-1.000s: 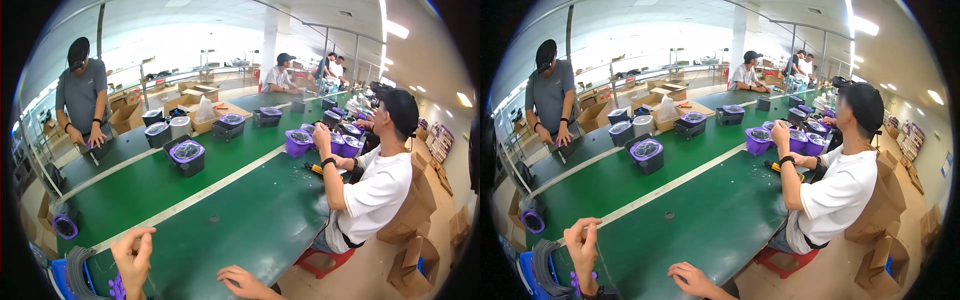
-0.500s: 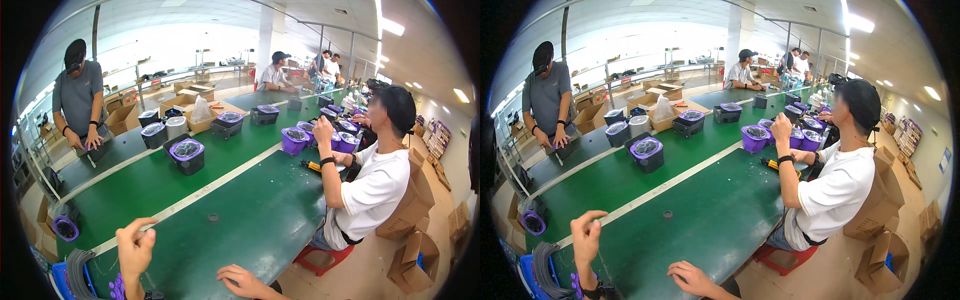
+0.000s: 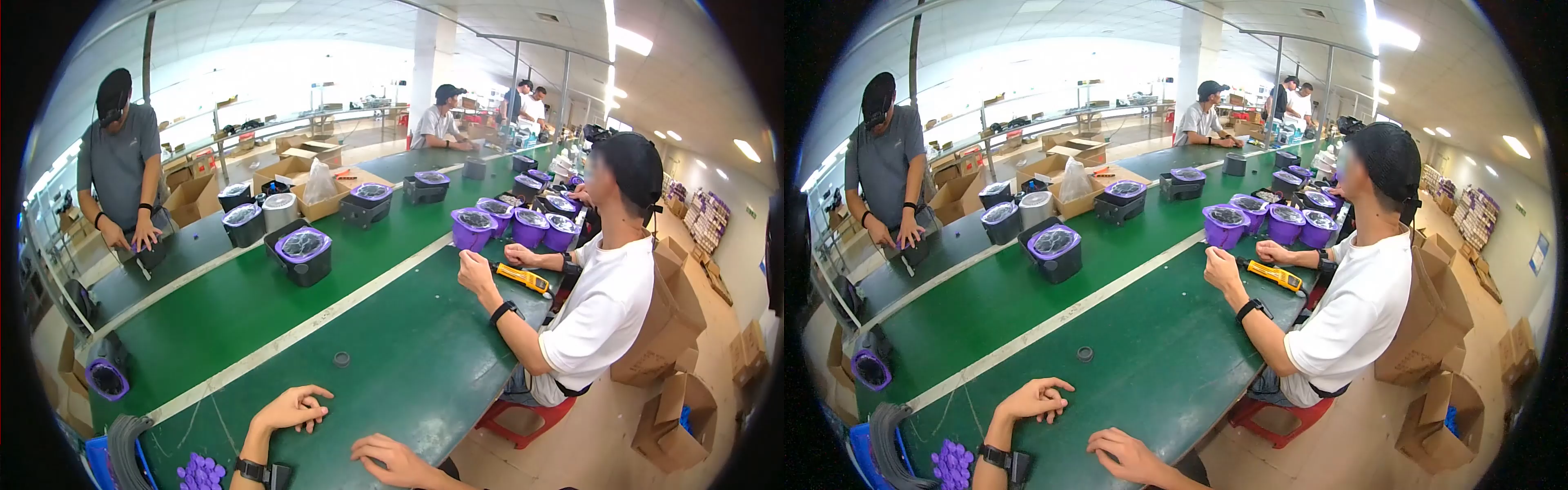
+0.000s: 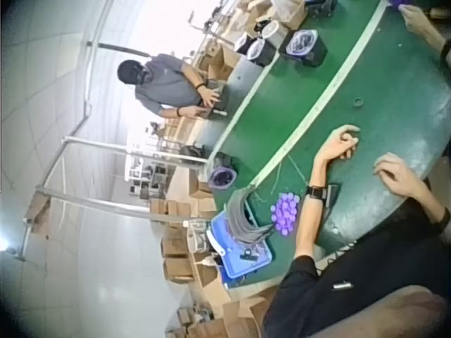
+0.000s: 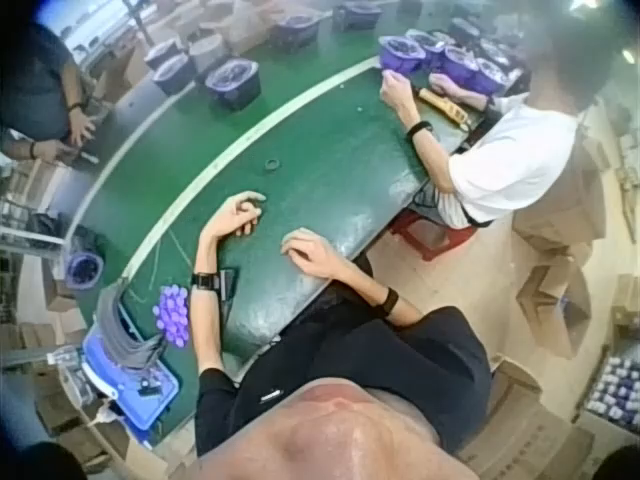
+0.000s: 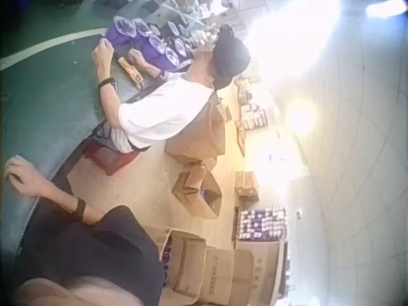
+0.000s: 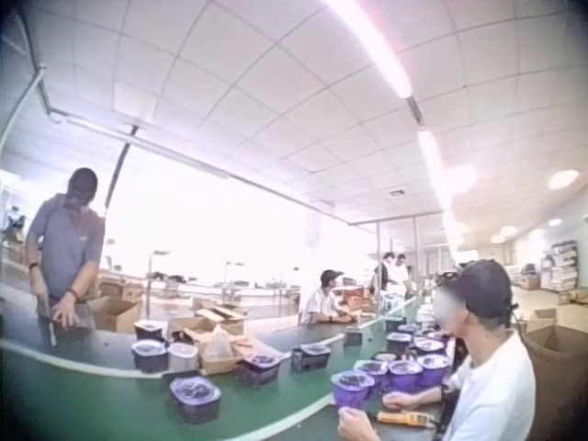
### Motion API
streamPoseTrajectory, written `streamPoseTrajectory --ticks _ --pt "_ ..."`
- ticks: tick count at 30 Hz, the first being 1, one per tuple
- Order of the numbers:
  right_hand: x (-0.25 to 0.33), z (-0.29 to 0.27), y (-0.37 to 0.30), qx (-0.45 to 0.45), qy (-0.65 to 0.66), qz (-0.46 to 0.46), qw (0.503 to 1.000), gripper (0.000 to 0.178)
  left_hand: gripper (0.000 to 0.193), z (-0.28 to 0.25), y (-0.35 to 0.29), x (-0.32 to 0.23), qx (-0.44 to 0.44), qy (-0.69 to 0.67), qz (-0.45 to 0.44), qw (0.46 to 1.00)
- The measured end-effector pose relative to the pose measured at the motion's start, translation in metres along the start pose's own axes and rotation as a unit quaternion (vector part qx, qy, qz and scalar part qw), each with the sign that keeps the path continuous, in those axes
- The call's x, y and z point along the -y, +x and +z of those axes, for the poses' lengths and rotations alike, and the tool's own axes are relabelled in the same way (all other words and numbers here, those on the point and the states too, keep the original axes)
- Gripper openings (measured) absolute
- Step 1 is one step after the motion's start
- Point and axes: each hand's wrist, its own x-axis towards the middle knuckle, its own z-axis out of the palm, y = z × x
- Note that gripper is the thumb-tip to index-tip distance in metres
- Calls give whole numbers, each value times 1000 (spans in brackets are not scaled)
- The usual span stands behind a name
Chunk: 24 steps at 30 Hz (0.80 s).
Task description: Assembling plastic housings for electronic stage lights on a factory production line.
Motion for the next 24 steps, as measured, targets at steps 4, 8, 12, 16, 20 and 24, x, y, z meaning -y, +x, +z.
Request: streamPoseTrajectory --ticks 4,8,12,16,20,24 --pt "10 -3 6 -11 -12 -3 1000 13 32 -5 2 10 -18 -13 28 999" --pt "10 2 8 -43 -26 -24 998 12 28 -7 2 15 -42 -72 41 996" --pt "9 2 8 -33 -26 -21 999 12 24 -13 2 24 -44 -94 46 994" --pt "12 3 7 -34 -23 -18 999 12 15 -20 2 36 -65 -208 81 973" --pt "11 4 7 -37 -18 -22 999 13 17 -21 3 40 -43 -211 86 973" --pt "14 2 6 -35 -19 -18 999 13 17 -21 5 40 -31 -206 94 974"
